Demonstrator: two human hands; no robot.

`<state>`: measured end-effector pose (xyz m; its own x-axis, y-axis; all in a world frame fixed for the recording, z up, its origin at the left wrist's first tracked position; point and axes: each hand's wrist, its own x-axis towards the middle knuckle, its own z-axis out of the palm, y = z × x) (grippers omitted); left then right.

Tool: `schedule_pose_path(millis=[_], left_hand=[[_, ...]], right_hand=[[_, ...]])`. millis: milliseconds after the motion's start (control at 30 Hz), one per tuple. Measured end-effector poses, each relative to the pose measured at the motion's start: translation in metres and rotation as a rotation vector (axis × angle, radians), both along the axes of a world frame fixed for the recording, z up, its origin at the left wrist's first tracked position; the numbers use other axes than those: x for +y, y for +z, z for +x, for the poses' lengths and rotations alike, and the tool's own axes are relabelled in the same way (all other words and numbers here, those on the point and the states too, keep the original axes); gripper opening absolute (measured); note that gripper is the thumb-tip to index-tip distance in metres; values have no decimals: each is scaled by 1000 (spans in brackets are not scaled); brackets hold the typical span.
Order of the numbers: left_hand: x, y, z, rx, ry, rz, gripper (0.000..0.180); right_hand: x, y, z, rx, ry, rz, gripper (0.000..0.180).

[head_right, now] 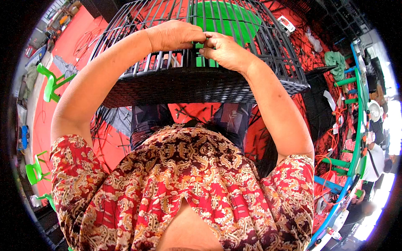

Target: The person weaves black synthetic strips through the frame of a piece of furniture by hand, pulling strips from a pile on the floor and threading them through the existing lattice.

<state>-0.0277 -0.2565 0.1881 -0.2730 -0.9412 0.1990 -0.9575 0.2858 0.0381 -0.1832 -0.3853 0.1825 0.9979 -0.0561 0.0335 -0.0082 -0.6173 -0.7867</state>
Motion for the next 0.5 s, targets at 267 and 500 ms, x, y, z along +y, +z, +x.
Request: schedule_pose_path(millis=[267,500], left_hand=[[7,-29,-8,314,149,-234,18],[12,-34,-13,604,279,-3,16]], right_hand=[[-5,-2,-1,45,20,-101,20],[-8,-2,-7,32,27,-119,23]])
